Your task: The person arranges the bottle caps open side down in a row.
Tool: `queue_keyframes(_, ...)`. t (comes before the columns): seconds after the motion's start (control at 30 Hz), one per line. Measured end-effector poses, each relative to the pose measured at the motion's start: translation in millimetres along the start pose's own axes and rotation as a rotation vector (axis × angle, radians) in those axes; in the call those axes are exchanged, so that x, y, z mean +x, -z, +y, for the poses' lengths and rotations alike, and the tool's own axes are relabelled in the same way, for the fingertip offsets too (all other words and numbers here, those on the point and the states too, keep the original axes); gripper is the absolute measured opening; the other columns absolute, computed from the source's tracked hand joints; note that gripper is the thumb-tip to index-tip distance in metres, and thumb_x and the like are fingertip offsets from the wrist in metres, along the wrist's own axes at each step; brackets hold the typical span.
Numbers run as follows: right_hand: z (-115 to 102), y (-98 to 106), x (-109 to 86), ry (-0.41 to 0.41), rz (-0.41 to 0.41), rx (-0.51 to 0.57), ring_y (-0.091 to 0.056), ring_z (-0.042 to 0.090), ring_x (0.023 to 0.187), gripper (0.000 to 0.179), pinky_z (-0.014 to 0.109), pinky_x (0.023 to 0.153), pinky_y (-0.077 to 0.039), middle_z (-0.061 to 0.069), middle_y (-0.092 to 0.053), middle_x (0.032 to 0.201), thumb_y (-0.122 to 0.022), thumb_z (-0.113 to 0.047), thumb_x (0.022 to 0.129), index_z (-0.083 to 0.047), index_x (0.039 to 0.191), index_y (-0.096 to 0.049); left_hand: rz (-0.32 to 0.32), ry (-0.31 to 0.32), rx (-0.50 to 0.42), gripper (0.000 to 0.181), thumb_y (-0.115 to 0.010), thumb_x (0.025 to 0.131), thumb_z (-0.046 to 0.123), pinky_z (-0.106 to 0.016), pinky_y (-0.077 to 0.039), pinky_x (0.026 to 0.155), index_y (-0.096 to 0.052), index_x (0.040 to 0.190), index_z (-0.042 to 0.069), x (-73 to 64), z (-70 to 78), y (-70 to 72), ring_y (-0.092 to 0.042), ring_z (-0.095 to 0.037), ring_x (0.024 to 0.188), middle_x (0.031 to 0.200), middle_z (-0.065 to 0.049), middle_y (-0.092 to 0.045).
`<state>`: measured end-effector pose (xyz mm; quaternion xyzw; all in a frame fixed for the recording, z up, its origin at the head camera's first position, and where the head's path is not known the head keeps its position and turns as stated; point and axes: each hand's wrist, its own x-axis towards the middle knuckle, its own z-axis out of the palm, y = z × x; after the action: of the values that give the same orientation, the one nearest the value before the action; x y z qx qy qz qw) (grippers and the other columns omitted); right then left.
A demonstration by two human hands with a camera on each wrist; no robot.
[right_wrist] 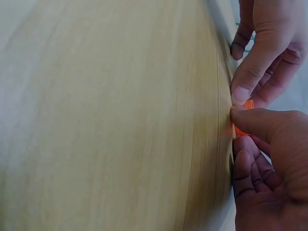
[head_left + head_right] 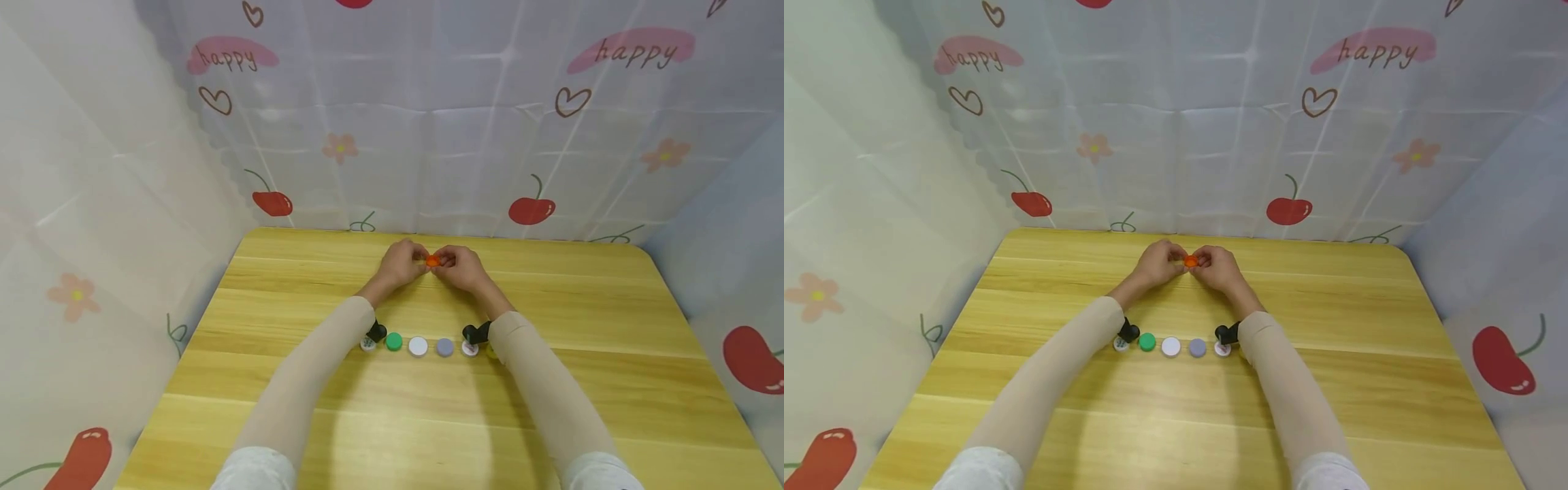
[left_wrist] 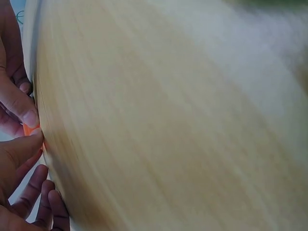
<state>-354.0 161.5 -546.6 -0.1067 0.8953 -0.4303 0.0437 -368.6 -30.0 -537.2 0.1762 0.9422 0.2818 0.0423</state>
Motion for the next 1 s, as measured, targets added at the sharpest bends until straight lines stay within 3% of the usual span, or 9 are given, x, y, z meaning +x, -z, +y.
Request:
queue_keyframes(0.17,2,0,-1.9,0.022,-0.005,0.001,-0.068,0.029,0.094,0.032,0.026,0.082,-0.054,0.020,-0.073,0.108,-0.079,-0.010,0.096,0.004,0.125,-0.073,-0.016,-0.004,0.001,0.021,-0.081,0.099,0.025,-0.039,-0.055,0.100,-0.082,0.118,0.015,0.7,-2.5,-2.2,-0.064,-0.024,0.110,0.118,-0.007,-0.070)
queue_keyframes(0.4,-2,9,-13.1,0.051,-0.061,0.014,-0.071,0.032,0.103,0.037,0.041,0.095,-0.060,0.019,-0.074,0.115,-0.082,-0.016,0.096,0.000,0.128,-0.073,-0.057,-0.091,-0.098,0.020,-0.080,0.099,0.025,-0.041,-0.055,0.101,-0.079,0.115,0.012,-11.5,-5.6,7.1,-0.065,-0.024,0.108,0.114,-0.008,-0.071)
queue_keyframes(0.53,-5,15,-26.9,0.094,-0.100,0.021,-0.074,0.032,0.106,0.036,0.047,0.098,-0.062,0.018,-0.076,0.119,-0.081,-0.017,0.097,-0.002,0.128,-0.073,-0.083,-0.135,-0.186,0.021,-0.078,0.100,0.026,-0.039,-0.056,0.096,-0.077,0.117,0.013,-26.3,-7.1,11.7,-0.065,-0.021,0.105,0.114,-0.005,-0.070)
queue_keyframes(0.8,-6,24,-69.8,0.183,-0.106,0.068,-0.072,0.021,0.100,0.032,0.025,0.090,-0.060,0.011,-0.078,0.113,-0.082,-0.021,0.098,-0.010,0.127,-0.075,-0.092,-0.249,-0.362,0.022,-0.079,0.100,0.033,-0.030,-0.058,0.092,-0.076,0.119,0.023,-62.5,-4.5,6.9,-0.064,-0.013,0.105,0.118,0.005,-0.072)
queue_keyframes(1.0,-13,28,-104.7,0.222,-0.111,0.179,-0.072,0.018,0.100,0.030,0.027,0.091,-0.062,0.006,-0.077,0.117,-0.083,-0.022,0.097,-0.016,0.126,-0.076,-0.053,-0.295,-0.499,0.024,-0.082,0.098,0.033,-0.029,-0.059,0.088,-0.076,0.120,0.025,-95.3,6.7,3.2,-0.064,-0.012,0.104,0.118,0.006,-0.073)
